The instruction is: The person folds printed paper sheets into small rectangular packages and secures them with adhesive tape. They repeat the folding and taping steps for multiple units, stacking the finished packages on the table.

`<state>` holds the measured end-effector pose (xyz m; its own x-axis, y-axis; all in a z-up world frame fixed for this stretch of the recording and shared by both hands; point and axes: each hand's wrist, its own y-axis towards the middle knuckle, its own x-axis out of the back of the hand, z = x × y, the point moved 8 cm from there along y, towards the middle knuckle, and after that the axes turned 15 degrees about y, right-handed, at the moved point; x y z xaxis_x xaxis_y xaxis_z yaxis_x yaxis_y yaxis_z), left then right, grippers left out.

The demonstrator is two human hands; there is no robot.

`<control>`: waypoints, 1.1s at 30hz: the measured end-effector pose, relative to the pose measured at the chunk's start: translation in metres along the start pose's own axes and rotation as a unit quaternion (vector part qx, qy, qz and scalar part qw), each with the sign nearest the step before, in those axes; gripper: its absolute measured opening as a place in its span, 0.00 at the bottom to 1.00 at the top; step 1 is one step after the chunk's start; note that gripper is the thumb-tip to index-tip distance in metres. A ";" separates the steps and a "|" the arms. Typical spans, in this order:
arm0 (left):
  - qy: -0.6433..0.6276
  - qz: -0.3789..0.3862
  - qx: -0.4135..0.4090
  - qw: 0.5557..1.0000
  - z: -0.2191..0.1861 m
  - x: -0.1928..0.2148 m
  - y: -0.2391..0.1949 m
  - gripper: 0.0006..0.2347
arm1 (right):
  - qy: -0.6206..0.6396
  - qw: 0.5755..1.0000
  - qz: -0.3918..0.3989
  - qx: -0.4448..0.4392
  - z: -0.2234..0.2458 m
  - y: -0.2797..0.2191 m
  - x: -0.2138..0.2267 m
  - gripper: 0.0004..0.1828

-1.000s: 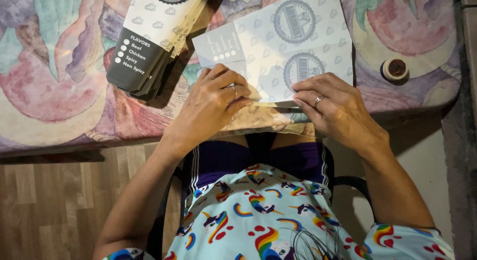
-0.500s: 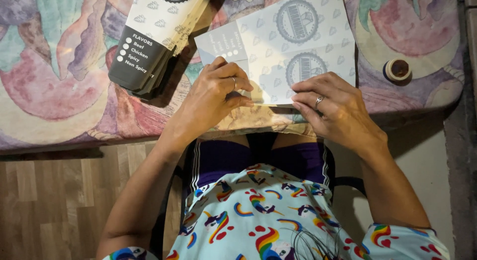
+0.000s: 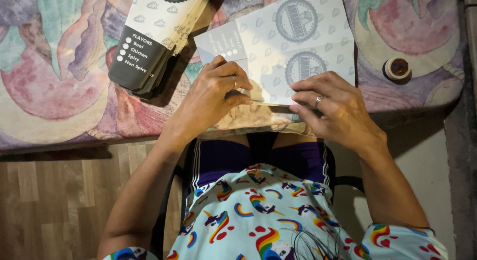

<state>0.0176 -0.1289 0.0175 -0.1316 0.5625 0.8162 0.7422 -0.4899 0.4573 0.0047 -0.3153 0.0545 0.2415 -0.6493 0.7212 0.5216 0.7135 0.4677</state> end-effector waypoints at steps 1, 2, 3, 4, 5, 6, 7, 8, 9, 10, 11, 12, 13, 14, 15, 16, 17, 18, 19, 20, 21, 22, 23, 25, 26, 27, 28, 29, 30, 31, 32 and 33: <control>0.000 0.000 0.000 1.000 0.000 -0.001 -0.001 0.09 | 0.000 1.000 0.000 0.000 -0.001 0.000 -0.002 0.07; 0.011 0.003 0.000 1.000 0.000 -0.002 -0.001 0.09 | -0.016 1.000 0.001 0.004 0.000 0.000 -0.003 0.10; 0.023 0.006 0.000 1.000 0.000 -0.003 -0.002 0.09 | -0.032 0.999 0.002 0.009 0.000 -0.001 -0.005 0.13; 0.023 0.006 0.000 1.000 -0.003 -0.002 -0.002 0.09 | -0.032 0.999 0.002 0.008 0.001 0.001 -0.006 0.13; 0.044 0.002 -0.005 0.999 -0.006 -0.001 -0.002 0.08 | -0.066 0.998 0.001 0.025 0.004 0.003 -0.008 0.09; 0.066 -0.003 -0.010 0.998 -0.009 0.001 -0.002 0.08 | -0.099 0.994 0.000 0.042 0.008 0.004 -0.010 0.06; 0.066 -0.002 -0.010 0.998 -0.014 0.004 -0.003 0.08 | -0.099 0.994 0.000 0.042 0.009 0.004 -0.011 0.06; 0.094 -0.003 -0.008 0.996 -0.019 0.006 -0.003 0.05 | -0.102 0.994 -0.013 0.038 0.009 0.004 -0.010 0.04; 0.122 -0.003 -0.006 0.992 -0.024 0.008 -0.003 0.03 | -0.105 0.994 -0.025 0.035 0.009 0.004 -0.009 0.03; 0.122 -0.003 -0.006 0.992 -0.028 0.011 -0.002 0.03 | -0.105 0.994 -0.025 0.035 0.006 0.001 -0.014 0.03; 0.145 0.003 0.003 0.989 -0.030 0.014 -0.001 0.03 | -0.102 0.993 -0.052 0.010 -0.002 -0.002 -0.014 0.01; 0.168 0.009 0.012 0.986 -0.032 0.016 0.000 0.04 | -0.099 0.992 -0.079 -0.016 -0.009 -0.006 -0.015 0.02; 0.168 0.008 0.012 0.986 -0.030 0.010 -0.002 0.04 | -0.099 0.992 -0.079 -0.016 -0.009 -0.005 -0.015 0.02; 0.194 -0.034 -0.005 0.980 -0.033 0.010 -0.005 0.02 | -0.090 0.992 -0.086 -0.018 -0.009 -0.005 -0.014 0.02; 0.219 -0.075 -0.021 0.973 -0.035 0.010 -0.008 0.01 | -0.080 0.992 -0.092 -0.019 -0.009 -0.004 -0.013 0.03; 0.219 -0.076 -0.021 0.973 -0.036 0.007 -0.008 0.01 | -0.080 0.992 -0.092 -0.019 -0.008 -0.004 -0.014 0.03; 0.227 -0.088 -0.010 0.970 -0.036 0.006 -0.009 0.02 | -0.079 0.992 -0.093 -0.018 -0.008 -0.005 -0.015 0.02; 0.235 -0.099 0.002 0.967 -0.035 0.006 -0.010 0.03 | -0.078 0.992 -0.094 -0.017 -0.007 -0.005 -0.016 0.01; 0.235 -0.099 0.002 0.967 -0.035 0.005 -0.010 0.03 | -0.078 0.992 -0.093 -0.017 -0.006 -0.001 -0.023 0.01; 0.230 -0.108 -0.002 0.967 -0.035 0.005 -0.011 0.03 | -0.070 0.992 -0.102 -0.004 -0.004 0.002 -0.029 0.01; 0.225 -0.116 -0.005 0.967 -0.036 0.004 -0.011 0.03 | -0.062 0.992 -0.111 0.009 -0.002 0.004 -0.035 0.02; 0.225 -0.116 -0.005 0.967 -0.037 0.007 -0.011 0.03 | -0.061 0.992 -0.111 0.009 0.004 0.010 -0.039 0.02; 0.232 -0.115 -0.010 0.966 -0.039 0.009 -0.011 0.03 | -0.068 0.990 -0.121 0.016 0.011 0.015 -0.042 0.02; 0.243 -0.113 -0.012 0.963 -0.039 0.015 -0.013 0.03 | -0.071 0.989 -0.131 0.025 0.017 0.021 -0.049 0.03; 0.226 -0.118 -0.019 0.967 -0.040 0.019 -0.015 0.02 | -0.078 0.987 -0.139 0.033 0.017 0.020 -0.049 0.01; 0.209 -0.122 -0.027 0.970 -0.040 0.022 -0.017 0.02 | -0.086 0.984 -0.148 0.041 0.017 0.019 -0.050 0.02; 0.209 -0.122 -0.026 0.970 -0.036 0.023 -0.020 0.02 | -0.085 0.984 -0.148 0.042 0.016 0.018 -0.051 0.02; 0.186 -0.136 -0.020 0.973 -0.032 0.026 -0.024 0.01 | -0.084 0.984 -0.152 0.048 0.015 0.016 -0.051 0.03; 0.162 -0.150 -0.016 0.975 -0.027 0.030 -0.027 0.01 | -0.084 0.983 -0.157 0.054 0.014 0.015 -0.051 0.03; 0.161 -0.149 -0.017 0.976 -0.020 0.030 -0.034 0.01 | -0.084 0.983 -0.157 0.052 0.014 0.016 -0.050 0.03; 0.137 -0.157 -0.005 0.978 -0.010 0.032 -0.041 0.01 | -0.083 0.982 -0.157 0.058 0.015 0.016 -0.050 0.03; 0.112 -0.165 0.007 0.980 -0.001 0.035 -0.049 0.02 | -0.082 0.982 -0.156 0.064 0.016 0.016 -0.050 0.02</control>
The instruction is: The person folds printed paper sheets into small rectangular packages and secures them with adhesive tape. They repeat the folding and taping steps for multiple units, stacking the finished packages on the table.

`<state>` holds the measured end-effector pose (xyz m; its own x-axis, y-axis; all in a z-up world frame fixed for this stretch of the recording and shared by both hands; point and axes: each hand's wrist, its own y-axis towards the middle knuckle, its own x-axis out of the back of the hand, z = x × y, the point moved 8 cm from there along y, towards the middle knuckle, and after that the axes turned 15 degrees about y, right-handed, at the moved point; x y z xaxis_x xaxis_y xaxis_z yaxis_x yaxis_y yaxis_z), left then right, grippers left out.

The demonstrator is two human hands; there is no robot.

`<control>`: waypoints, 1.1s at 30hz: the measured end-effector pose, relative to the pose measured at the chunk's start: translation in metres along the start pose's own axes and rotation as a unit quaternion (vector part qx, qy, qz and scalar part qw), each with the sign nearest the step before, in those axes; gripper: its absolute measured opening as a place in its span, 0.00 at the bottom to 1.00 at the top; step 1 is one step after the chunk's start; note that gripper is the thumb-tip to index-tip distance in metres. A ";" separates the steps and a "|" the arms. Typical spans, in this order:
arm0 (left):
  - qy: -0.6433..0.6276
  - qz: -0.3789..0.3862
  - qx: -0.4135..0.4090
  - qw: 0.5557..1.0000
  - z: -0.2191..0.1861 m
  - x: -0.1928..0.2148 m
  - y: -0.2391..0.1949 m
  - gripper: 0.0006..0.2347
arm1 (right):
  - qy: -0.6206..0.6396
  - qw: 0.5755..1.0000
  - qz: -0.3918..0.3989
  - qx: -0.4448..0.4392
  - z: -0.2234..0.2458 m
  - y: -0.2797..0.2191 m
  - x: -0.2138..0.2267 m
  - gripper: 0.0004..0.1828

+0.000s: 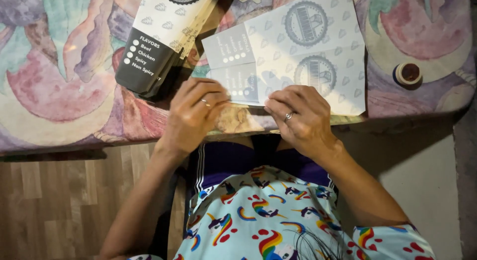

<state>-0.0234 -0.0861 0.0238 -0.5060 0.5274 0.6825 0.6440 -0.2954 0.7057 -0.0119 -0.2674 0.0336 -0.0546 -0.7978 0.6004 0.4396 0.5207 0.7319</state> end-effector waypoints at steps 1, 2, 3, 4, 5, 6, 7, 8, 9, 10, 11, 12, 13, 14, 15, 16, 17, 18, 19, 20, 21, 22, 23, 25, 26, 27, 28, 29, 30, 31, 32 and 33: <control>0.000 0.001 0.000 1.000 0.002 0.001 0.000 0.02 | 0.001 1.000 -0.001 0.000 -0.001 -0.001 -0.001 0.02; -0.037 -0.009 0.020 0.999 0.007 0.004 -0.001 0.02 | 0.005 1.000 -0.002 0.003 -0.001 -0.002 -0.001 0.02; -0.075 -0.018 0.041 0.996 0.012 0.006 -0.002 0.02 | 0.008 1.000 -0.003 0.005 -0.001 -0.003 -0.002 0.02; -0.076 -0.017 0.041 0.996 0.013 0.007 -0.002 0.02 | 0.009 1.000 -0.003 0.005 -0.001 -0.003 -0.002 0.02; -0.087 -0.013 0.060 0.994 0.016 0.007 -0.002 0.03 | 0.008 1.000 -0.002 0.001 -0.001 -0.003 -0.002 0.02; -0.099 -0.008 0.079 0.992 0.020 0.006 -0.002 0.04 | 0.008 1.000 -0.001 -0.003 -0.002 -0.003 -0.002 0.03; -0.100 -0.008 0.079 0.992 0.019 0.006 -0.001 0.04 | 0.008 1.000 -0.001 -0.004 -0.001 -0.002 -0.002 0.03; -0.106 -0.008 0.090 0.990 0.021 0.006 0.000 0.04 | 0.006 1.000 -0.002 -0.016 -0.002 -0.001 -0.002 0.04; -0.112 -0.008 0.102 0.988 0.023 0.006 0.000 0.04 | 0.005 1.000 -0.003 -0.027 -0.003 -0.001 -0.001 0.06; -0.113 -0.008 0.102 0.988 0.023 0.005 0.000 0.04 | 0.005 1.000 -0.003 -0.028 -0.002 0.001 -0.001 0.06; -0.114 -0.010 0.110 0.987 0.024 0.005 -0.001 0.05 | 0.034 0.998 -0.005 -0.053 -0.006 0.001 -0.001 0.06; -0.116 -0.013 0.117 0.986 0.025 0.005 -0.001 0.06 | 0.063 0.995 -0.007 -0.078 -0.009 0.002 -0.002 0.06; -0.115 -0.013 0.116 0.986 0.024 0.005 -0.001 0.06 | 0.063 0.995 -0.008 -0.077 -0.010 0.004 0.000 0.06; -0.112 -0.012 0.126 0.986 0.024 0.005 0.000 0.06 | 0.093 0.990 -0.008 -0.106 -0.015 0.005 0.000 0.06; -0.107 -0.013 0.135 0.985 0.025 0.006 0.000 0.07 | 0.122 0.983 -0.009 -0.135 -0.020 0.006 0.000 0.06; -0.106 -0.013 0.134 0.985 0.024 0.006 0.001 0.07 | 0.123 0.983 -0.010 -0.134 -0.025 0.006 0.000 0.06; -0.093 -0.005 0.148 0.985 0.026 0.004 0.000 0.07 | 0.137 0.977 0.008 -0.160 -0.032 0.003 -0.003 0.06; -0.080 0.002 0.162 0.984 0.028 0.003 -0.001 0.08 | 0.152 0.970 0.027 -0.186 -0.040 0.001 -0.006 0.05; -0.079 0.002 0.161 0.984 0.028 0.003 -0.002 0.08 | 0.152 0.970 0.026 -0.186 -0.041 0.002 -0.005 0.05; -0.088 0.007 0.176 0.980 0.032 0.001 -0.004 0.08 | 0.171 0.964 0.033 -0.202 -0.044 0.003 -0.006 0.05; -0.096 0.013 0.192 0.977 0.034 -0.002 -0.006 0.08 | 0.190 0.956 0.040 -0.219 -0.048 0.003 -0.007 0.05; -0.096 0.013 0.192 0.977 0.033 -0.001 -0.005 0.08 | 0.190 0.956 0.040 -0.219 -0.048 0.006 -0.006 0.05; -0.113 0.017 0.219 0.969 0.036 -0.002 -0.006 0.07 | 0.200 0.950 0.048 -0.235 -0.050 0.007 -0.006 0.04; -0.130 0.022 0.246 0.960 0.039 -0.004 -0.007 0.07 | 0.209 0.943 0.056 -0.252 -0.052 0.010 -0.007 0.04; -0.125 0.031 0.252 0.959 0.039 -0.005 -0.007 0.08 | 0.215 0.938 0.063 -0.263 -0.054 0.010 -0.008 0.03; -0.120 0.041 0.257 0.958 0.040 -0.006 -0.007 0.08 | 0.220 0.933 0.070 -0.275 -0.056 0.010 -0.009 0.03; -0.120 0.042 0.257 0.958 0.041 -0.005 -0.006 0.08 | 0.220 0.933 0.070 -0.276 -0.057 0.011 -0.009 0.03; -0.130 0.047 0.261 0.955 0.042 -0.006 -0.006 0.08 | 0.221 0.930 0.081 -0.283 -0.060 0.010 -0.011 0.03; -0.140 0.052 0.264 0.953 0.042 -0.007 -0.005 0.08 | 0.221 0.926 0.091 -0.291 -0.062 0.008 -0.012 0.03; -0.141 0.053 0.264 0.953 0.042 -0.007 -0.005 0.08 | 0.221 0.926 0.091 -0.292 -0.064 0.007 -0.012 0.03; -0.144 0.054 0.266 0.952 0.042 -0.008 -0.005 0.07 | 0.219 0.926 0.098 -0.291 -0.065 0.006 -0.013 0.03; -0.148 0.055 0.268 0.950 0.042 -0.009 -0.005 0.07 | 0.219 0.926 0.106 -0.290 -0.066 0.005 -0.014 0.03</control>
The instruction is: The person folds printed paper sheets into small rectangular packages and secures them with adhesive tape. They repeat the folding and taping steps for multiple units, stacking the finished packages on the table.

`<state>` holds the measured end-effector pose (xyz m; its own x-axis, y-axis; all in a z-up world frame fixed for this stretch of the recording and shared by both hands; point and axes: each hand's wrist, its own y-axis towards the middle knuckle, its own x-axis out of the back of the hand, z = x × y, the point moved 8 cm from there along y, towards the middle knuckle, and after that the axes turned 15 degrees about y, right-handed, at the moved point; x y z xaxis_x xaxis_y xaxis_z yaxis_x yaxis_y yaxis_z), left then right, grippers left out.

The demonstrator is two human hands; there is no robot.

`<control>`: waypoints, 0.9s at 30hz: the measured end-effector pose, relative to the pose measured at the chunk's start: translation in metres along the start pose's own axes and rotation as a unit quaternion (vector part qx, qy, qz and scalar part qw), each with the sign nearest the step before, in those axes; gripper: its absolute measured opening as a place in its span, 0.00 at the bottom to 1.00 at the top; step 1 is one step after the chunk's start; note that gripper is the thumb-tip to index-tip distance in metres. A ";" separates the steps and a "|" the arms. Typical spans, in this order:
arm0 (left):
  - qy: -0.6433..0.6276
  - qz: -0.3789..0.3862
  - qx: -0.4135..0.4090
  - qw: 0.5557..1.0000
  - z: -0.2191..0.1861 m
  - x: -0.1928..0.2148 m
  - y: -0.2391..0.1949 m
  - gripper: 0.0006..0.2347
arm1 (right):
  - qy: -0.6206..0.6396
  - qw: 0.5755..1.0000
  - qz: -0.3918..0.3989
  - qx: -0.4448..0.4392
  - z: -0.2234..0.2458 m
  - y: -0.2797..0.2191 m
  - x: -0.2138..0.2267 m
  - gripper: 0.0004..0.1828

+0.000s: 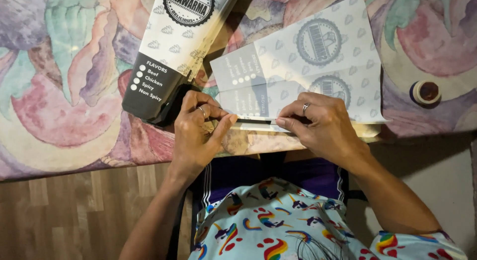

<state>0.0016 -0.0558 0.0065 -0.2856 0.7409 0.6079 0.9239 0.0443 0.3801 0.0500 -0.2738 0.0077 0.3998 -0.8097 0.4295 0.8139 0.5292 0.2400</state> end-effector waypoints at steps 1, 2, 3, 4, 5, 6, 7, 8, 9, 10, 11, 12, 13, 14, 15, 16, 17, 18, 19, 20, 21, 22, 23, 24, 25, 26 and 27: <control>0.000 0.000 0.001 1.000 0.000 0.000 0.000 0.07 | 0.000 1.000 0.001 -0.001 0.001 0.002 0.000 0.03; 0.001 0.001 0.003 1.000 0.001 -0.001 0.000 0.07 | -0.003 1.000 0.006 -0.003 0.003 0.004 0.000 0.03; 0.003 0.002 0.005 1.000 0.001 -0.001 0.000 0.07 | -0.007 1.000 0.012 -0.004 0.004 0.006 -0.001 0.02; 0.003 0.002 0.007 1.000 0.002 -0.002 0.000 0.07 | -0.006 1.000 0.013 -0.005 0.004 0.007 -0.001 0.02; 0.005 0.004 0.007 1.000 0.003 -0.003 -0.001 0.07 | -0.012 1.000 0.018 -0.006 0.004 0.008 -0.002 0.03; 0.006 0.005 0.007 1.000 0.004 -0.004 -0.001 0.07 | -0.017 1.000 0.022 -0.007 0.003 0.008 -0.002 0.03; 0.007 0.005 0.009 1.000 0.004 -0.004 -0.001 0.07 | -0.017 1.000 0.023 -0.007 0.003 0.009 -0.002 0.03; 0.006 0.004 0.002 1.000 0.003 -0.003 0.000 0.07 | -0.023 0.999 0.029 -0.012 0.001 0.009 -0.003 0.03; 0.006 0.003 -0.004 1.000 0.002 -0.003 0.000 0.07 | -0.030 0.999 0.034 -0.017 0.000 0.008 -0.003 0.03; 0.006 0.003 -0.004 1.000 0.003 -0.004 0.000 0.07 | -0.030 0.999 0.035 -0.017 -0.001 0.008 -0.003 0.03; 0.015 0.001 -0.006 1.000 0.003 -0.004 -0.001 0.07 | -0.032 0.999 0.038 -0.018 -0.002 0.008 -0.002 0.03; 0.023 -0.001 -0.008 1.000 0.003 -0.004 -0.001 0.08 | -0.035 0.998 0.041 -0.019 -0.003 0.008 -0.002 0.03; 0.024 -0.001 -0.007 1.000 0.004 -0.006 -0.002 0.08 | -0.034 0.998 0.042 -0.019 -0.002 0.008 -0.002 0.03; 0.026 -0.007 -0.009 1.000 0.006 -0.007 -0.003 0.08 | -0.037 0.998 0.044 -0.020 -0.002 0.009 -0.002 0.03; 0.029 -0.014 -0.010 0.999 0.007 -0.008 -0.004 0.08 | -0.040 0.998 0.047 -0.022 -0.001 0.009 -0.002 0.03; 0.030 -0.015 -0.009 0.999 0.007 -0.008 -0.003 0.08 | -0.039 0.998 0.048 -0.021 0.000 0.010 -0.002 0.03; 0.030 -0.018 -0.009 0.999 0.007 -0.008 -0.003 0.08 | -0.037 0.998 0.050 -0.022 0.001 0.010 -0.003 0.03; 0.030 -0.022 -0.009 0.999 0.007 -0.008 -0.004 0.08 | -0.034 0.998 0.051 -0.023 0.002 0.011 -0.003 0.03; 0.031 -0.023 -0.008 0.999 0.006 -0.007 -0.004 0.08 | -0.033 0.998 0.053 -0.021 0.002 0.011 -0.003 0.03; 0.031 -0.025 -0.005 0.999 0.006 -0.007 -0.004 0.08 | -0.037 0.998 0.053 -0.027 0.000 0.010 -0.003 0.03; 0.030 -0.027 -0.002 0.999 0.006 -0.007 -0.005 0.09 | -0.040 0.997 0.054 -0.034 -0.001 0.010 -0.003 0.03; 0.031 -0.028 -0.002 0.999 0.006 -0.007 -0.005 0.09 | -0.040 0.997 0.054 -0.034 0.000 0.011 -0.003 0.03; 0.031 -0.029 0.002 0.999 0.006 -0.008 -0.006 0.09 | -0.038 0.997 0.056 -0.035 0.001 0.011 -0.003 0.03; 0.032 -0.029 0.005 0.999 0.007 -0.008 -0.006 0.09 | -0.036 0.997 0.058 -0.036 0.001 0.012 -0.003 0.03; 0.031 -0.029 0.005 0.999 0.007 -0.009 -0.007 0.09 | -0.036 0.997 0.058 -0.036 0.002 0.012 -0.004 0.03; 0.030 -0.029 0.006 0.999 0.008 -0.009 -0.008 0.09 | -0.033 0.997 0.057 -0.039 0.002 0.012 -0.003 0.03; 0.030 -0.029 0.006 0.999 0.008 -0.009 -0.008 0.09 | -0.030 0.997 0.056 -0.042 0.001 0.012 -0.003 0.03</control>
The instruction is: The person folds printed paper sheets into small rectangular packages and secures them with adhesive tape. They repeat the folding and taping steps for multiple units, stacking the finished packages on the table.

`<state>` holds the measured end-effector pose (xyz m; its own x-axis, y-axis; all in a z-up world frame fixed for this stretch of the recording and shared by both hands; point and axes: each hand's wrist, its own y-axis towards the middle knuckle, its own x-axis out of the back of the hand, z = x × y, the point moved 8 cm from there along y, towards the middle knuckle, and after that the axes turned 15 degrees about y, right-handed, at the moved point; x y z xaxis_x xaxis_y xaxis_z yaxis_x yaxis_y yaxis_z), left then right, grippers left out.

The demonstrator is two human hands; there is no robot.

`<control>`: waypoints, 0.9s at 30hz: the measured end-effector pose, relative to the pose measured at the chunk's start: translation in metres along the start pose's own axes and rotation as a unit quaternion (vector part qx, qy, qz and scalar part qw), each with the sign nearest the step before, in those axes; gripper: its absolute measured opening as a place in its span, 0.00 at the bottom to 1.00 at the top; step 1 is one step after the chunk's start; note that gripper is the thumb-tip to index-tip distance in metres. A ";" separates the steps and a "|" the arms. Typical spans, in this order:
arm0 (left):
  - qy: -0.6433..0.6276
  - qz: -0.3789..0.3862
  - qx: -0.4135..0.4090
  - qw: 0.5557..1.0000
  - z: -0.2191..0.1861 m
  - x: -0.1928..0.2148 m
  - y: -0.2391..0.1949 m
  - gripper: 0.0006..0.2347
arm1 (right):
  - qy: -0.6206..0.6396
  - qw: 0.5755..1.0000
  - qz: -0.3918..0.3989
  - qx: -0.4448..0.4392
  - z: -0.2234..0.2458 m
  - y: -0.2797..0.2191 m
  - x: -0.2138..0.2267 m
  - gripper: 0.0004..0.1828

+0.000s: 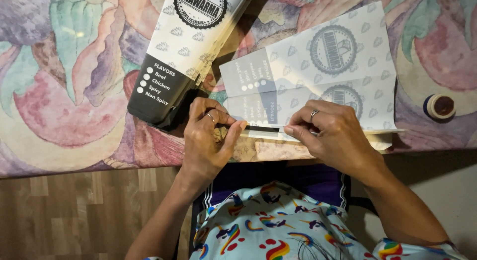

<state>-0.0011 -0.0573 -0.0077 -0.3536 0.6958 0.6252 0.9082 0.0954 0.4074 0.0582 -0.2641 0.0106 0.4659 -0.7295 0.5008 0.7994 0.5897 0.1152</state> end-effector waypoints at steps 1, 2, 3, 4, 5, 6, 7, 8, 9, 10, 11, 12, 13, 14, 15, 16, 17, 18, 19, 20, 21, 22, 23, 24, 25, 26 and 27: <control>0.000 0.000 0.000 1.000 -0.001 0.000 0.000 0.09 | 0.000 1.000 0.000 0.000 0.000 0.000 0.000 0.03; 0.010 -0.002 -0.003 1.000 -0.003 0.001 0.000 0.09 | 0.000 1.000 0.000 0.001 0.000 -0.001 0.000 0.03; 0.019 -0.005 -0.005 1.000 -0.005 0.002 0.000 0.09 | 0.000 1.000 0.000 0.002 0.000 -0.001 0.000 0.03; 0.019 -0.005 -0.005 1.000 -0.005 0.001 0.000 0.09 | 0.000 1.000 0.000 0.002 0.000 0.000 0.000 0.03; 0.031 -0.005 -0.012 0.999 -0.007 0.001 0.000 0.10 | -0.006 1.000 0.003 0.002 0.000 0.000 0.000 0.03; 0.043 -0.005 -0.019 0.999 -0.008 0.000 -0.001 0.10 | -0.011 1.000 0.006 0.001 0.000 0.000 -0.001 0.03; 0.043 -0.005 -0.018 0.999 -0.009 0.000 -0.001 0.10 | -0.011 1.000 0.006 0.000 -0.001 -0.001 -0.001 0.03; 0.046 -0.002 -0.019 0.999 -0.010 0.000 -0.001 0.10 | -0.009 1.000 0.004 0.003 -0.002 -0.001 0.000 0.03; 0.049 0.000 -0.019 0.999 -0.011 0.000 0.000 0.09 | -0.006 1.000 0.002 0.005 -0.002 -0.002 0.000 0.03; 0.049 0.001 -0.019 0.999 -0.011 0.001 0.000 0.09 | -0.006 1.000 0.002 0.005 -0.002 -0.002 -0.001 0.03; 0.045 0.002 -0.019 0.999 -0.012 0.001 0.001 0.09 | -0.004 1.000 0.000 0.005 -0.001 -0.001 0.000 0.03; 0.042 0.003 -0.019 0.999 -0.012 0.001 0.001 0.09 | -0.002 1.000 -0.002 0.005 0.000 -0.001 0.000 0.03; 0.041 0.003 -0.019 0.999 -0.013 0.001 0.001 0.09 | -0.002 1.000 -0.002 0.004 0.000 -0.001 0.000 0.03; 0.039 0.002 -0.013 0.999 -0.012 0.001 0.000 0.09 | -0.002 1.000 -0.001 0.003 -0.001 -0.001 0.000 0.03; 0.037 0.001 -0.007 0.999 -0.011 0.001 0.000 0.09 | -0.003 1.000 0.000 0.002 -0.001 -0.001 0.000 0.02; 0.037 0.002 -0.007 0.999 -0.010 -0.001 -0.001 0.09 | -0.002 1.000 -0.001 0.001 -0.001 -0.001 0.000 0.02; 0.030 -0.008 0.000 1.000 -0.008 0.000 -0.002 0.09 | -0.004 1.000 -0.001 -0.001 -0.001 0.000 0.000 0.03; 0.022 -0.019 0.008 1.000 -0.005 0.000 -0.003 0.09 | -0.005 1.000 -0.001 -0.004 -0.001 0.000 0.000 0.03; 0.023 -0.019 0.008 1.000 -0.008 0.001 -0.003 0.09 | -0.004 1.000 -0.001 -0.003 -0.001 0.000 0.000 0.03; 0.012 -0.026 0.024 0.999 -0.008 0.004 -0.004 0.09 | -0.005 1.000 -0.003 -0.003 -0.001 0.000 0.000 0.03; 0.002 -0.034 0.039 0.999 -0.008 0.006 -0.004 0.09 | -0.006 1.000 -0.005 -0.003 -0.001 0.000 0.000 0.03; 0.004 -0.035 0.040 0.999 -0.007 0.005 -0.005 0.09 | -0.005 1.000 -0.004 -0.002 0.000 0.000 -0.001 0.03; -0.004 -0.034 0.041 0.999 -0.006 0.002 -0.006 0.07 | -0.007 1.000 -0.003 -0.001 0.000 0.000 -0.001 0.03; -0.012 -0.033 0.041 0.999 -0.005 0.000 -0.007 0.05 | -0.009 1.000 -0.003 0.000 0.001 0.000 0.000 0.03; -0.012 -0.034 0.041 0.999 -0.010 0.000 -0.005 0.05 | -0.010 1.000 -0.003 0.001 0.001 0.000 0.000 0.03; 0.015 -0.037 0.017 0.999 -0.018 0.000 -0.003 0.05 | -0.010 1.000 0.002 0.000 0.001 0.000 0.000 0.03; 0.042 -0.040 -0.007 0.998 -0.027 0.000 -0.001 0.08 | -0.009 1.000 0.006 -0.002 0.001 0.000 0.000 0.03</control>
<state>-0.0079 -0.0761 0.0101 -0.4422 0.6240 0.6443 0.8736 0.1368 0.4670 0.0579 -0.2635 0.0111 0.4677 -0.7162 0.5180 0.7959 0.5961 0.1055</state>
